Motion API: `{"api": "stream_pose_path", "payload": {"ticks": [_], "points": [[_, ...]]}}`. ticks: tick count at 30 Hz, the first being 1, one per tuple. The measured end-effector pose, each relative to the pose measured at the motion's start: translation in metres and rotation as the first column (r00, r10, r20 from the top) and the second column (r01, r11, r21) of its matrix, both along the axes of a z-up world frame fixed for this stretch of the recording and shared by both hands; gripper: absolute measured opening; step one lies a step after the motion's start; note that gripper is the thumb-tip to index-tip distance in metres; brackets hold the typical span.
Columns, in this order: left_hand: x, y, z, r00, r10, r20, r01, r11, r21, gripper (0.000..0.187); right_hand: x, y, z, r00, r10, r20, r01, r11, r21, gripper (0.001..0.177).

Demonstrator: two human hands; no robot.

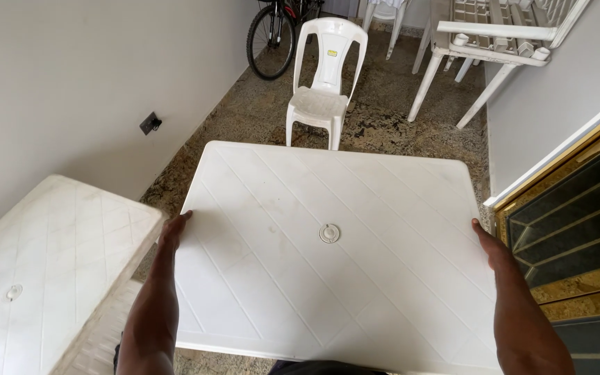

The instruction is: The recorder arranges plastic tables and chairs on a balcony and wipes one table with a cloth.

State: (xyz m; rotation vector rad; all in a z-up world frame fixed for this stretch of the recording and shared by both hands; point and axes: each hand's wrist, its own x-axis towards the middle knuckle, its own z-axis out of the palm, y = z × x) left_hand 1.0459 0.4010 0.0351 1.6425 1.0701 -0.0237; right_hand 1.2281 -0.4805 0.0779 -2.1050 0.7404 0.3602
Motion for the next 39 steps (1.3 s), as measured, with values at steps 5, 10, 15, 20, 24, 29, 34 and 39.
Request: {"api": "stream_pose_path", "payload": {"ticks": [5, 10, 15, 20, 24, 29, 34, 39], "points": [[0.042, 0.037, -0.052, 0.995, -0.009, 0.102, 0.013, 0.999, -0.043, 0.083, 0.010, 0.029, 0.016, 1.000, -0.003, -0.023, 0.003, 1.000, -0.013, 0.119], [0.071, 0.044, -0.057, 0.990, -0.048, 0.132, 0.058, 0.996, -0.069, 0.082, 0.073, 0.018, -0.039, 1.000, -0.008, -0.003, 0.008, 1.000, 0.007, 0.121], [0.123, 0.053, -0.059, 0.998, 0.048, 0.041, -0.046, 0.997, -0.057, 0.085, 0.128, 0.045, -0.037, 0.999, 0.000, 0.050, -0.005, 0.996, 0.089, 0.119], [0.175, 0.063, -0.047, 0.998, 0.066, -0.002, -0.066, 0.998, -0.018, 0.090, 0.191, 0.043, -0.064, 1.000, 0.013, -0.008, -0.012, 0.995, 0.099, 0.116], [0.208, 0.070, -0.030, 1.000, 0.017, -0.013, -0.017, 0.999, 0.039, 0.090, 0.237, 0.047, -0.079, 1.000, 0.005, -0.012, -0.003, 0.993, 0.120, 0.116], [0.236, 0.091, -0.036, 1.000, -0.012, 0.004, 0.012, 1.000, 0.011, 0.083, 0.267, 0.060, -0.085, 0.999, -0.039, -0.038, 0.043, 0.993, 0.106, 0.116], [0.253, 0.099, -0.029, 0.999, 0.041, 0.013, -0.041, 0.999, -0.034, 0.087, 0.284, 0.076, -0.078, 0.998, -0.041, -0.037, 0.046, 0.991, 0.124, 0.116], [0.281, 0.115, -0.037, 0.995, 0.102, -0.012, -0.102, 0.995, -0.019, 0.083, 0.312, 0.080, -0.103, 0.999, -0.036, 0.003, 0.036, 0.991, 0.133, 0.114]]}}
